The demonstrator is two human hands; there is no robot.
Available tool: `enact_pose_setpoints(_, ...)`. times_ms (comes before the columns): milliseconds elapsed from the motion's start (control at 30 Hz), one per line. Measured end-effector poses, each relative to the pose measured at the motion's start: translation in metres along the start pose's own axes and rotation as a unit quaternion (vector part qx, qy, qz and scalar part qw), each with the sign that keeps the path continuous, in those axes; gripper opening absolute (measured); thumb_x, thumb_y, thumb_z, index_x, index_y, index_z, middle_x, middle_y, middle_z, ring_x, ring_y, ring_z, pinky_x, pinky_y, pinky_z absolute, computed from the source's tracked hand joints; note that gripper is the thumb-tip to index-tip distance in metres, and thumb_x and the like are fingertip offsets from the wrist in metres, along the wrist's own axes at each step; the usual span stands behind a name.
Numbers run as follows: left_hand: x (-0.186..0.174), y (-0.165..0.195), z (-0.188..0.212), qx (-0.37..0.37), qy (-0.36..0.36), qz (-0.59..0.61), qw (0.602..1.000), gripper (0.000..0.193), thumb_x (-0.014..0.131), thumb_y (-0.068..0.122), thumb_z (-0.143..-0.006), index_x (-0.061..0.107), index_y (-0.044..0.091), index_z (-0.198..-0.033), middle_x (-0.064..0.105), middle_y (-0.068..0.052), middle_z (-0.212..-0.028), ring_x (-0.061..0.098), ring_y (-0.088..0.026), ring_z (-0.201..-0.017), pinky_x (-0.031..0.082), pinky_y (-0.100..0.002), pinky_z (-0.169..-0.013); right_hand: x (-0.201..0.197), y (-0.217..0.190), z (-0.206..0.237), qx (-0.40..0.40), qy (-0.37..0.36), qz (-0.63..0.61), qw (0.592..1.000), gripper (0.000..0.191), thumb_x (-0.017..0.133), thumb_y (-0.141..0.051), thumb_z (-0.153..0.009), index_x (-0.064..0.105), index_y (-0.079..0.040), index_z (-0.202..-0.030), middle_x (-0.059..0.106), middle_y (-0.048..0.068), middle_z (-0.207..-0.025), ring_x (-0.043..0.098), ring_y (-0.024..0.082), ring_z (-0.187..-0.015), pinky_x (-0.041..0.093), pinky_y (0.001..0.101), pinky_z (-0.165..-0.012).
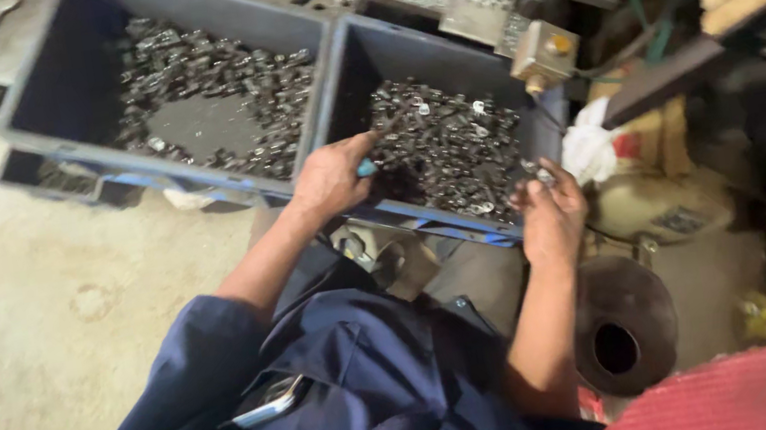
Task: The person sits at a workbench beside a machine and sorts small black metal fittings between plastic bins, using a thin rod to stir and pick through the parts and placing selected pieces by hand into a different bin and toward the machine.
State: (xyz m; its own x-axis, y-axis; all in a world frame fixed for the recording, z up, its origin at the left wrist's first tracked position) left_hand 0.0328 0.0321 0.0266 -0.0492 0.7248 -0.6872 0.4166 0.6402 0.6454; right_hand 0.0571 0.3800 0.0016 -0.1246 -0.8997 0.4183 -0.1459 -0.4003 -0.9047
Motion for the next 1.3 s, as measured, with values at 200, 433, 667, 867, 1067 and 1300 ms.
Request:
enact_pose_setpoints(200, -0.01, 0.005, -0.016, 0.016, 0.0, 0.04, 0.999, 0.039, 0.066, 0.013, -0.08, 0.07, 0.008, -0.119, 0.072, -0.021, -0.103, 0.068, -0.043, -0.094, 0.055, -0.05, -0.083, -0.016, -0.001, -0.008, -0.015, 0.047, 0.039, 0.998, 0.032, 0.066, -0.006, -0.099, 0.063, -0.003, -0.131, 0.072, 0.01, -0.105, 0.07, 0.018, -0.083, 0.058, 0.0302, -0.072)
enact_pose_setpoints(433, -0.056, 0.04, -0.123, 0.129, 0.033, -0.059, 0.989, 0.022, 0.07, 0.017, -0.081, 0.074, 0.011, -0.101, 0.073, -0.018, -0.087, 0.07, -0.042, -0.081, 0.056, -0.052, -0.074, -0.034, 0.011, -0.011, -0.077, 0.101, 0.171, 0.977, 0.028, 0.068, 0.005, -0.094, 0.057, 0.0, -0.119, 0.071, 0.011, -0.103, 0.07, 0.016, -0.081, 0.057, 0.0283, -0.073)
enact_pose_setpoints(667, -0.073, 0.093, -0.247, 0.191, 0.045, -0.289, 0.937, 0.016, 0.074, 0.022, -0.08, 0.076, 0.008, -0.088, 0.074, -0.018, -0.08, 0.072, -0.036, -0.075, 0.057, -0.05, -0.065, -0.043, 0.027, -0.005, -0.126, 0.097, 0.146, 0.976, 0.02, 0.066, 0.004, -0.099, 0.059, 0.001, -0.117, 0.071, 0.01, -0.105, 0.068, 0.014, -0.087, 0.058, 0.0279, -0.081)
enact_pose_setpoints(867, -0.055, 0.113, -0.285, 0.156, 0.01, -0.333, 0.93, 0.01, 0.07, 0.009, -0.081, 0.075, 0.005, -0.088, 0.075, -0.017, -0.086, 0.074, -0.032, -0.08, 0.059, -0.046, -0.067, -0.038, 0.027, -0.006, -0.149, 0.077, 0.168, 0.971, 0.018, 0.066, 0.003, -0.1, 0.06, 0.002, -0.116, 0.07, 0.009, -0.108, 0.068, 0.013, -0.095, 0.059, 0.0289, -0.087)
enact_pose_setpoints(1067, -0.06, 0.089, -0.28, 0.134, 0.053, -0.107, 0.984, 0.021, 0.072, 0.015, -0.073, 0.075, 0.008, -0.093, 0.074, -0.019, -0.086, 0.071, -0.04, -0.083, 0.056, -0.051, -0.068, -0.044, 0.029, -0.007, -0.131, 0.085, 0.183, 0.971, 0.018, 0.067, 0.0, -0.1, 0.06, 0.001, -0.117, 0.071, 0.009, -0.106, 0.068, 0.013, -0.091, 0.058, 0.0277, -0.085)
enact_pose_setpoints(1300, -0.057, 0.018, -0.162, 0.184, 0.058, 0.021, 0.981, 0.015, 0.07, 0.013, -0.087, 0.075, 0.006, -0.099, 0.074, -0.021, -0.093, 0.069, -0.043, -0.087, 0.056, -0.051, -0.079, -0.037, 0.019, -0.01, -0.091, 0.114, 0.197, 0.97, 0.018, 0.069, -0.003, -0.098, 0.064, 0.003, -0.114, 0.071, 0.009, -0.103, 0.069, 0.016, -0.086, 0.055, 0.0262, -0.077)
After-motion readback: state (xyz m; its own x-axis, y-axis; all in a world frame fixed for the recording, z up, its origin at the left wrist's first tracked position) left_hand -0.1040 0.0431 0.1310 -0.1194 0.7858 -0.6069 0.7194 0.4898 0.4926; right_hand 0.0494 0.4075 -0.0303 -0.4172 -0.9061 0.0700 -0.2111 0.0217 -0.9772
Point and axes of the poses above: each hand's wrist, its own z-axis away from the middle knuckle, its own x-axis out of the palm, y = z × x, the point moved 4 cm from there along -z, towards the middle knuckle
